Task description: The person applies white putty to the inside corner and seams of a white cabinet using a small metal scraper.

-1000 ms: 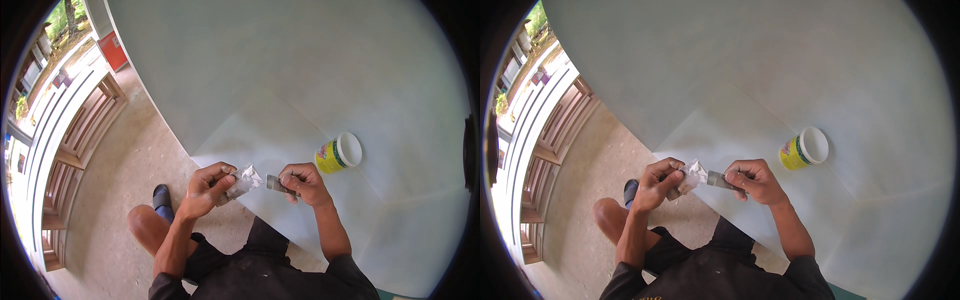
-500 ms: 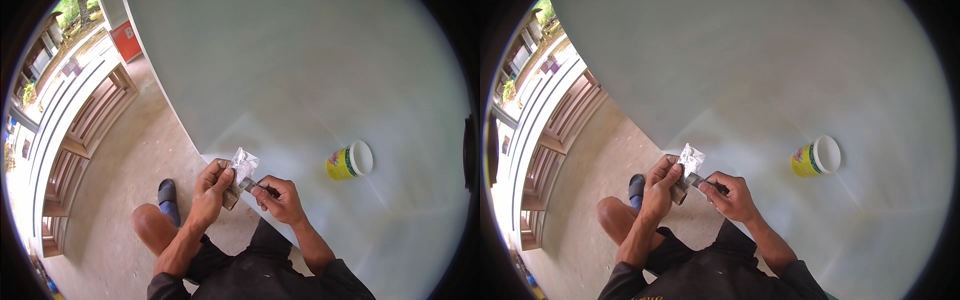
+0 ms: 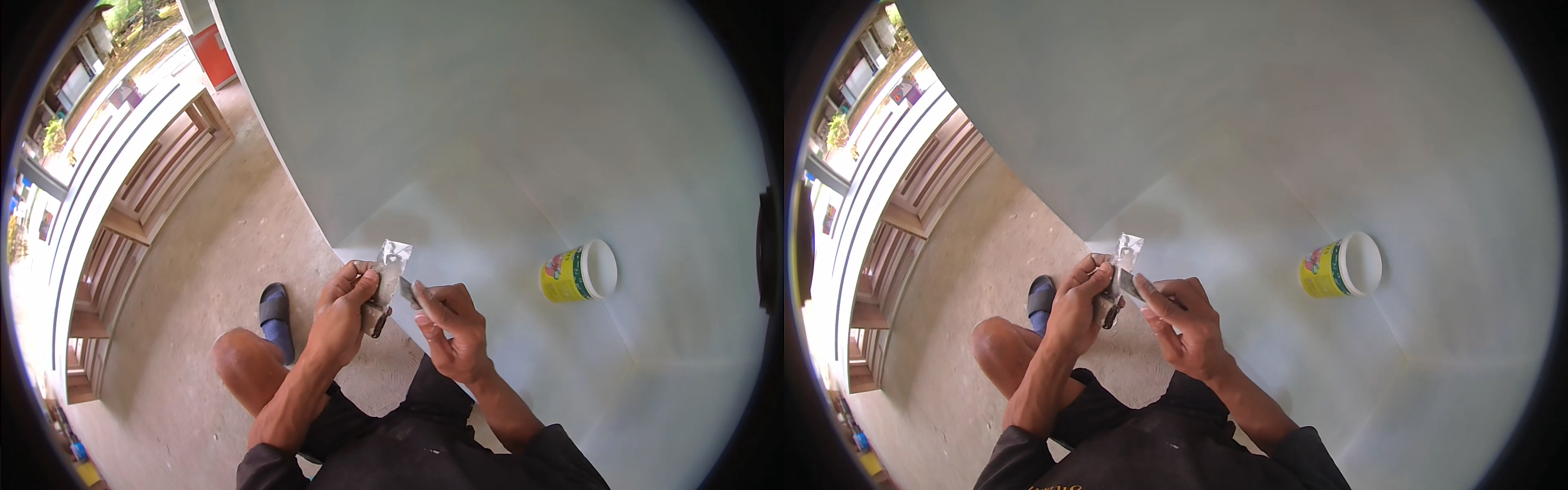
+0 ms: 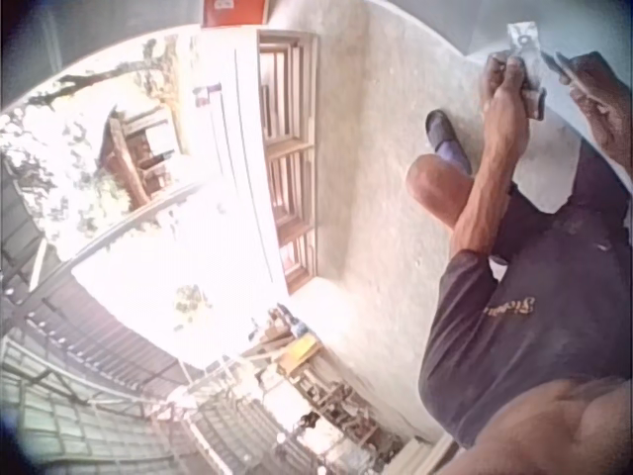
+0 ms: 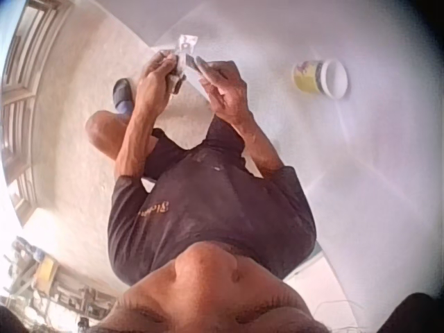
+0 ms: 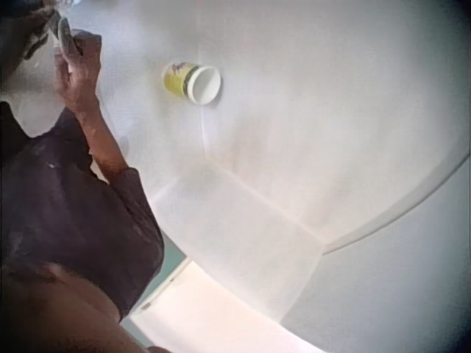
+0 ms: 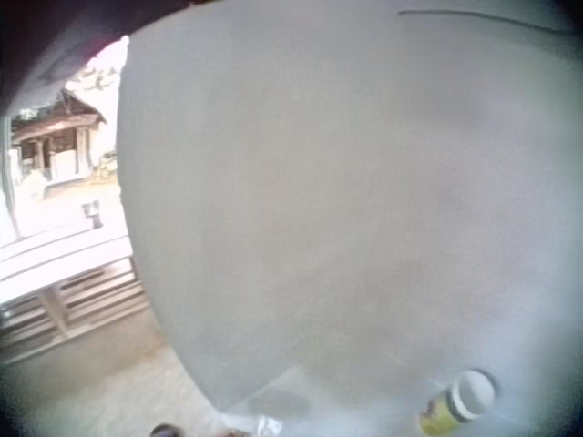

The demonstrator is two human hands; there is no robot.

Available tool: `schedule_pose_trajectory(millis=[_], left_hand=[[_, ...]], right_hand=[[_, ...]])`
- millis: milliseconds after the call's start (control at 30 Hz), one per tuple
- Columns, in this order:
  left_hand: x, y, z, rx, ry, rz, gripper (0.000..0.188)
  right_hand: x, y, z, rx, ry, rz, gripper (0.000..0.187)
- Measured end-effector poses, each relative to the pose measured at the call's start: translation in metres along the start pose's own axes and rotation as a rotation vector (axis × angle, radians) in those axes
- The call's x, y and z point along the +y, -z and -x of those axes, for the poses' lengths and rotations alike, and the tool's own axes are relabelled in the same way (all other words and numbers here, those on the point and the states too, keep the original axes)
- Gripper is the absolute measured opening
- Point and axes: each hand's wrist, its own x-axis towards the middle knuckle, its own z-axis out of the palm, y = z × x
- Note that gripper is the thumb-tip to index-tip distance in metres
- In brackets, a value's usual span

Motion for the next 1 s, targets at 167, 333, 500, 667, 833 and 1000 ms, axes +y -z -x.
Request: schedule_pose_trajectory(millis=[167, 333, 500, 667, 833, 1000], left_hand=[[-0.002, -0.008, 0.007, 0.02, 0.072, 0.114, 0.018], [0.0, -0.008, 0.01, 0.046, 0.013, 0.069, 0.016], [0.003, -0.009, 0.01, 0.12, -0.16, -0.321, 0.015], [-0.003, -0.012, 0.008, 0.148, -0.307, -0.52, 0.013], [-0.012, -0.01, 0.006, 0.16, -0.362, -0.432, 0.012], [-0.008, -0.017, 0.011, 0.152, -0.379, -0.426, 0.01]], right_hand=[[0.02, -0.024, 0.019, 0.11, 0.088, 0.287, 0.05], [0.033, -0.011, 0.046, 0.02, 0.052, 0.528, 0.05], [0.032, 0.035, 0.033, 0.062, -0.02, 0.407, 0.043], [0.012, 0.068, 0.008, 0.092, -0.098, 0.201, 0.037], [-0.019, 0.064, 0.009, -0.06, -0.247, 0.174, 0.036], [-0.011, 0.046, 0.028, -0.026, -0.401, -0.077, 0.03]])
